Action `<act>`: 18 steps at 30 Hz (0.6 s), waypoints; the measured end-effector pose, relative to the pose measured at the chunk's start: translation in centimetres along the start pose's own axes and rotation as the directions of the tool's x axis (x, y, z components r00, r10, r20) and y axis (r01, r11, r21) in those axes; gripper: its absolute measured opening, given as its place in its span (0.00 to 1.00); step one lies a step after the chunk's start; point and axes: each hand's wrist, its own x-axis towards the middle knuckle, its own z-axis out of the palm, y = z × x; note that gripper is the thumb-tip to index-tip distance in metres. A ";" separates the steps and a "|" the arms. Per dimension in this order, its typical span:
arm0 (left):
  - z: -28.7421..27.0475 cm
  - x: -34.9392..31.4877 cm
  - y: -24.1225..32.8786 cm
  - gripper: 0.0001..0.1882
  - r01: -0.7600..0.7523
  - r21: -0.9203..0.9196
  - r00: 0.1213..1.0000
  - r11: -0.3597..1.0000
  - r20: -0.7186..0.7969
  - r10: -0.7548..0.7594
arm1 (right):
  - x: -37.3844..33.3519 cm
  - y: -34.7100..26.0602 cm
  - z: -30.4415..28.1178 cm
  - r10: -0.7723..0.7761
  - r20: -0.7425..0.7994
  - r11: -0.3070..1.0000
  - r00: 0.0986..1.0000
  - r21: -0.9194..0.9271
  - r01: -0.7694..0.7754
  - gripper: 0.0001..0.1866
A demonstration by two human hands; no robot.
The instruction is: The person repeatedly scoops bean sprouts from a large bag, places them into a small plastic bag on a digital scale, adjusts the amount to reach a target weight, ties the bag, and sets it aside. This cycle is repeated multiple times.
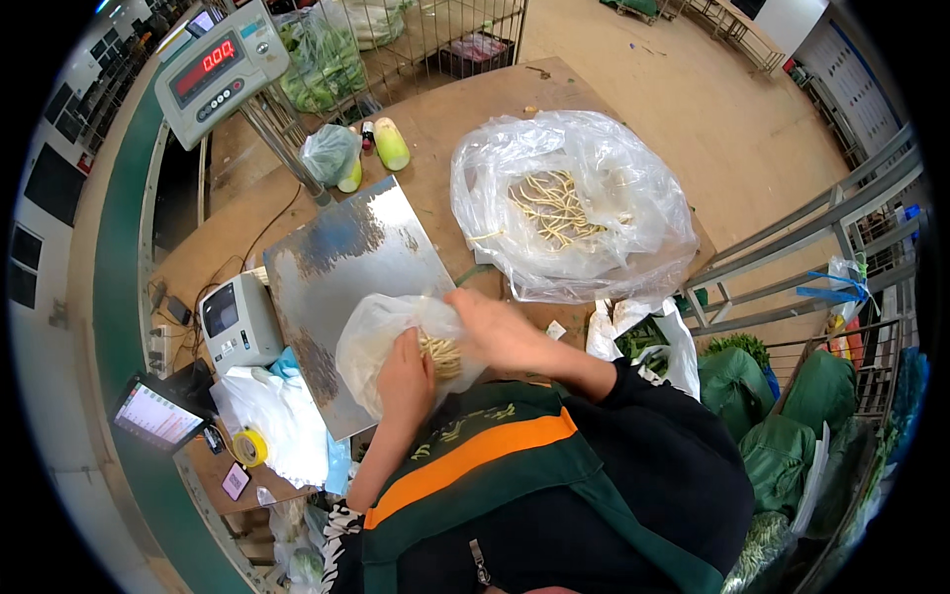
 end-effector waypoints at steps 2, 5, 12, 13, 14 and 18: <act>2.1 -0.4 -0.8 0.23 -0.038 -0.003 0.998 0.999 -0.056 0.038 | -0.3 3.3 -0.6 0.134 0.153 0.949 0.979 -0.305 -0.083 0.08; 2.4 -0.8 -0.3 0.22 0.017 -0.044 0.996 0.999 -0.089 -0.021 | 0.5 2.8 -3.3 0.360 0.228 0.838 0.905 0.347 -0.421 0.07; -1.1 -2.8 0.2 0.25 0.197 -0.591 0.973 0.782 0.017 -0.232 | 1.5 -2.4 0.6 -0.116 0.199 0.427 0.973 0.894 -0.132 0.20; -1.7 -3.2 0.3 0.27 0.187 -0.785 0.952 0.591 -0.002 -0.305 | 1.8 -3.9 0.3 -0.231 0.160 0.579 0.960 0.816 0.004 0.20; -2.7 -3.6 0.7 0.29 0.144 -0.922 0.930 0.359 0.002 -0.369 | 1.7 -5.0 0.4 -0.341 0.132 0.691 0.931 0.707 0.152 0.21; -7.6 -3.1 1.6 0.29 0.279 -0.960 0.930 0.004 0.269 -0.251 | 1.5 -5.8 2.7 -0.259 0.175 0.785 0.950 0.611 0.101 0.18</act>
